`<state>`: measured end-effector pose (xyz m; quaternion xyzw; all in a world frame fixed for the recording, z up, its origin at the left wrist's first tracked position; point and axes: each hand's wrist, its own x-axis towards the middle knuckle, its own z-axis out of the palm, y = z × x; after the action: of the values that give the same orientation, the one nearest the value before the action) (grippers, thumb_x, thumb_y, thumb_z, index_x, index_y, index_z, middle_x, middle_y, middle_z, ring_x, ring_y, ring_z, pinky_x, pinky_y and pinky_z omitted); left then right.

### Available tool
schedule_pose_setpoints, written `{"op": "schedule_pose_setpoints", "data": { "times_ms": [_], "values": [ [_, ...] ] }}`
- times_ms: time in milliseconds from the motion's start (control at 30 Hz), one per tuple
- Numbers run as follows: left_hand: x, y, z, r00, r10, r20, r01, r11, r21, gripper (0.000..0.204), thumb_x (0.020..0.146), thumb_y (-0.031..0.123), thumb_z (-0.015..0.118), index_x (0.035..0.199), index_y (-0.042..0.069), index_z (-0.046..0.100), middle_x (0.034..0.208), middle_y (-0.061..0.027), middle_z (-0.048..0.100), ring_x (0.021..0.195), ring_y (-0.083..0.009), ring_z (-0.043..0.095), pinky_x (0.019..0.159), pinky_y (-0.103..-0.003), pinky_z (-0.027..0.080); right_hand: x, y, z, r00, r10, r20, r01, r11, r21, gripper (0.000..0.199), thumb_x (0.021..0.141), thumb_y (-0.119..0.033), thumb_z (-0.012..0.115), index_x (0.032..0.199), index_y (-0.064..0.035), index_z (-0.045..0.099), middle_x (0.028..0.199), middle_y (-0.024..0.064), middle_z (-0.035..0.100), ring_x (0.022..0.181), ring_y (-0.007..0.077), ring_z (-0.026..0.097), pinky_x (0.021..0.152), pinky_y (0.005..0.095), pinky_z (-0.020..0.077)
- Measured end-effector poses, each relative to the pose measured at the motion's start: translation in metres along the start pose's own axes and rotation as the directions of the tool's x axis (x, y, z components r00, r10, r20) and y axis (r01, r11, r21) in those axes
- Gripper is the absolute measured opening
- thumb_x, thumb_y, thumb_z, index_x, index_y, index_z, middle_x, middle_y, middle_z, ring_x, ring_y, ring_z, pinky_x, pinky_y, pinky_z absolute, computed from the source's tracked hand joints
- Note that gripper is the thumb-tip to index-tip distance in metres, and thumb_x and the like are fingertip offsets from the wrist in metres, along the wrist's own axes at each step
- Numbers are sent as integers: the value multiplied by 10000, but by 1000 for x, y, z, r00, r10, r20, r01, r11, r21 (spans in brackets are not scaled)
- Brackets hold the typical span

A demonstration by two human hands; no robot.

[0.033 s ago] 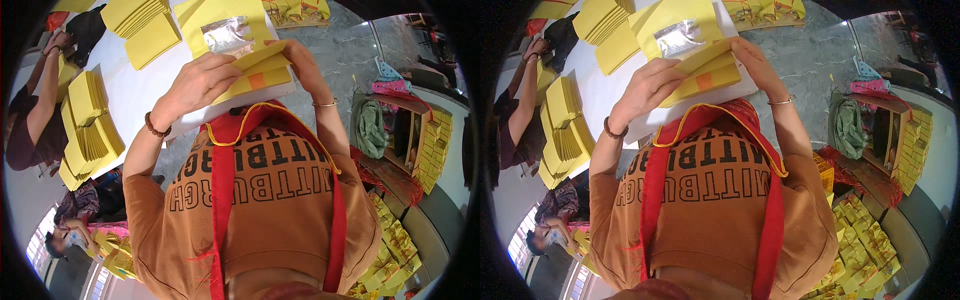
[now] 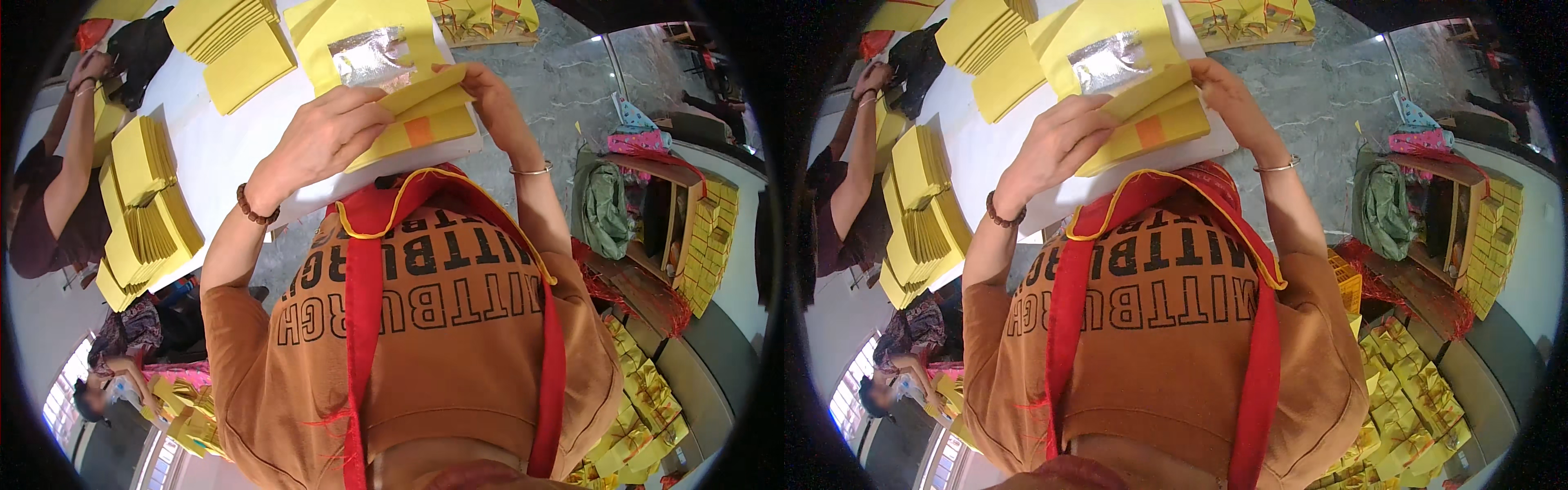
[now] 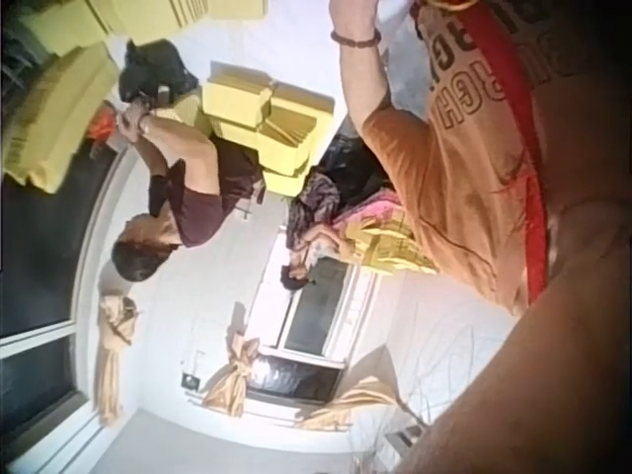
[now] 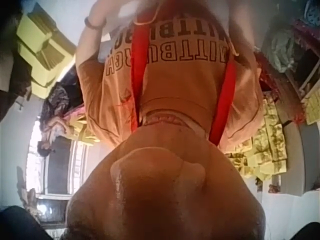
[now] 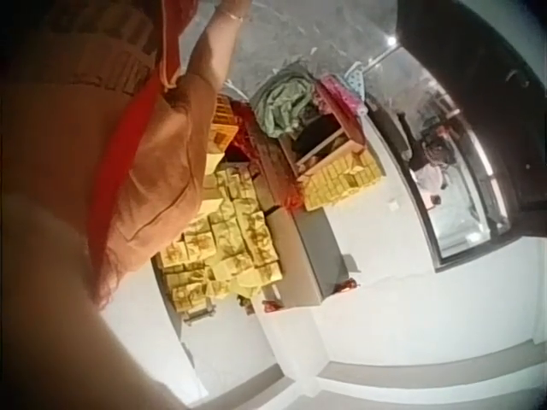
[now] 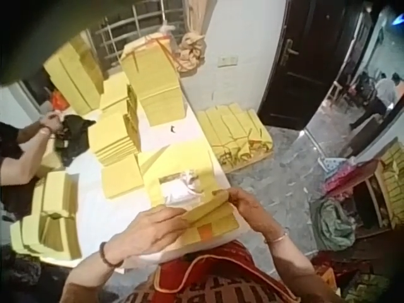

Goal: Folding and stacking sheets of joss paper with metallic foil squares.

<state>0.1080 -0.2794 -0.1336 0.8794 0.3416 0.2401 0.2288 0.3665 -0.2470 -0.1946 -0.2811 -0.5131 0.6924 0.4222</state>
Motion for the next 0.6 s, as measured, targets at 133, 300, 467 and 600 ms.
{"op": "schedule_pose_setpoints", "data": {
  "times_ms": [133,300,467,600],
  "values": [
    [2,6,-2,999,28,-36,-25,996,83,193,779,66,573,970,36,583,986,-127,588,840,-272,554,705,-324,467,0,-1,10,997,-29,-67,0,920,-392,269,808,-40,607,1061,-61,519,1133,83,559,1237,222,393,1017,326,303],
    [0,26,-13,993,-81,82,73,993,94,337,742,75,588,1080,67,587,1030,-98,583,897,-247,540,784,-328,439,5,6,-2,998,-42,56,62,905,-420,260,738,55,611,891,-81,451,1139,66,559,1289,260,314,1036,349,276],
    [-17,-2,-5,985,-171,-32,172,985,21,414,743,63,585,1155,101,580,1052,-77,592,1004,-243,489,875,-349,378,7,-1,-7,994,-14,104,52,926,-374,247,744,72,578,880,-85,445,1144,72,548,1302,257,291,1035,347,278],
    [-26,-28,16,980,-136,-146,145,988,55,339,753,96,582,1088,132,622,1095,-27,593,1001,-242,486,867,-334,372,13,0,-10,985,-30,171,96,914,-393,265,720,16,588,953,-95,526,1174,62,552,1255,257,359,1031,358,280]
  ]
}}
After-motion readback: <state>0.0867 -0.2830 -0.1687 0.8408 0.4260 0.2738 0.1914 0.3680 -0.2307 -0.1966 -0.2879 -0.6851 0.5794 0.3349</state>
